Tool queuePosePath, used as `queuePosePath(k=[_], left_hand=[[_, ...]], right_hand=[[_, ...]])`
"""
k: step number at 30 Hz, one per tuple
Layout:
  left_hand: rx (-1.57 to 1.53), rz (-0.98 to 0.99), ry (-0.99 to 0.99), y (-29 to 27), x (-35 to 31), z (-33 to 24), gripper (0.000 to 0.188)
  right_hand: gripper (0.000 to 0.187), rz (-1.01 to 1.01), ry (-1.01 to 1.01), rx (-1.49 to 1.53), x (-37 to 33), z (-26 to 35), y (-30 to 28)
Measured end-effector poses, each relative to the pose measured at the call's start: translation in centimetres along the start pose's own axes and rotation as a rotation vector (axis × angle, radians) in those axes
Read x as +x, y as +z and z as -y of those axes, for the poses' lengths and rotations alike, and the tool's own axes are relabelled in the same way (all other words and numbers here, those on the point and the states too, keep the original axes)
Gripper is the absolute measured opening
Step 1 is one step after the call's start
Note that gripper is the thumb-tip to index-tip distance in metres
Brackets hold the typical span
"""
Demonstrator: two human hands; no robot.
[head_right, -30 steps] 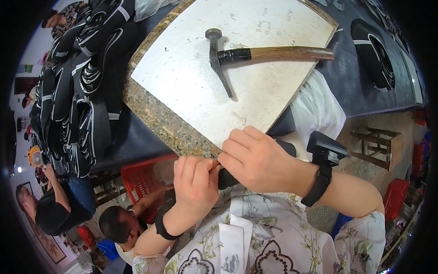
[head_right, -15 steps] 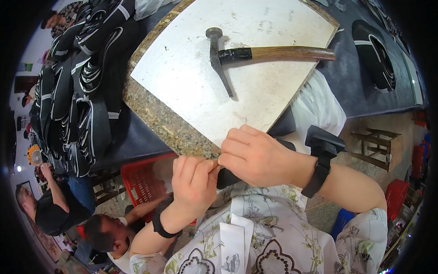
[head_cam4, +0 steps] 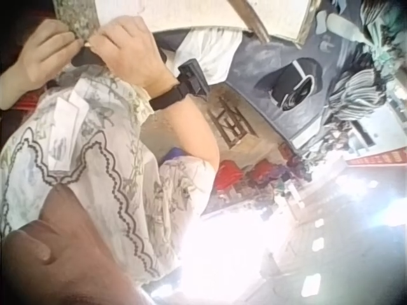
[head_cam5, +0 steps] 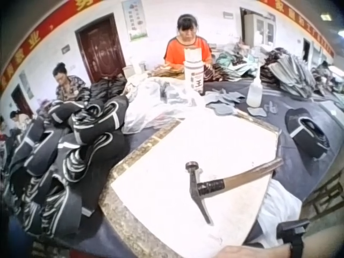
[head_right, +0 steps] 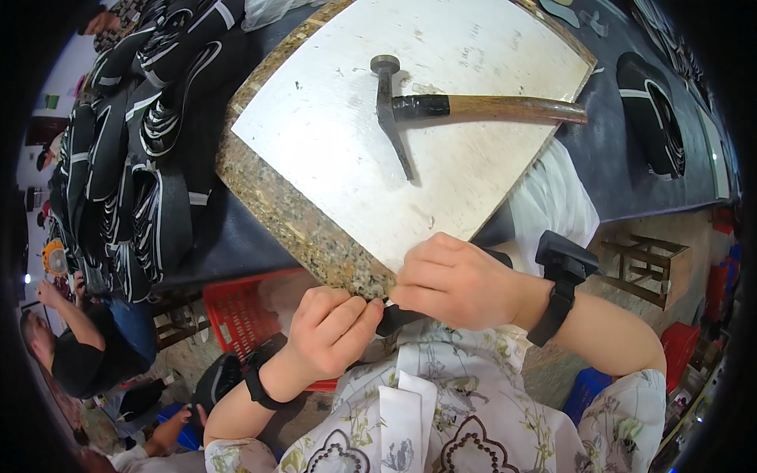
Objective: Assembling shoe upper components by folding edges and hammering them flat.
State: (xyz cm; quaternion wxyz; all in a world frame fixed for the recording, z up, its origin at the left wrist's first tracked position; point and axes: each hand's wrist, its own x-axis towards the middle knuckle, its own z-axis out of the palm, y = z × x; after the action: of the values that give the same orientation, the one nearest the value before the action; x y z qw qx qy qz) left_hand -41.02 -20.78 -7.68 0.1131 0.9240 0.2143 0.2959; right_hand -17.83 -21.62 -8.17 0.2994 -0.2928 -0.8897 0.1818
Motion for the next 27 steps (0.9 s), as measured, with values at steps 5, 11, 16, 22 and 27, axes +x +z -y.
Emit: queuePosePath(k=[5,11,16,22,27], left_hand=[[-0.057,0.003,-0.067,-0.2,0.1,-0.1,0.030],[-0.012,0.091,0.015,-0.8,0.8,-0.2,0.033],[0.055,0.156,0.038,-1.1,0.9,-0.9,0.033],[0.054,0.054,-0.085,-0.7,-0.8,-1.8,0.029],[0.179,0.052,-0.066,-0.5,-1.0,-2.2,0.024]], right_hand=[[0.020,0.040,0.033,0.008,0.1,0.1,-0.5],[0.023,0.093,0.025,0.030,-0.2,-0.2,-0.7],[0.023,0.108,0.047,0.046,-0.2,-0.3,-1.1],[0.024,0.132,0.035,0.048,-0.1,-0.3,-1.2],[0.023,0.131,0.007,0.025,0.0,-0.2,-1.1]])
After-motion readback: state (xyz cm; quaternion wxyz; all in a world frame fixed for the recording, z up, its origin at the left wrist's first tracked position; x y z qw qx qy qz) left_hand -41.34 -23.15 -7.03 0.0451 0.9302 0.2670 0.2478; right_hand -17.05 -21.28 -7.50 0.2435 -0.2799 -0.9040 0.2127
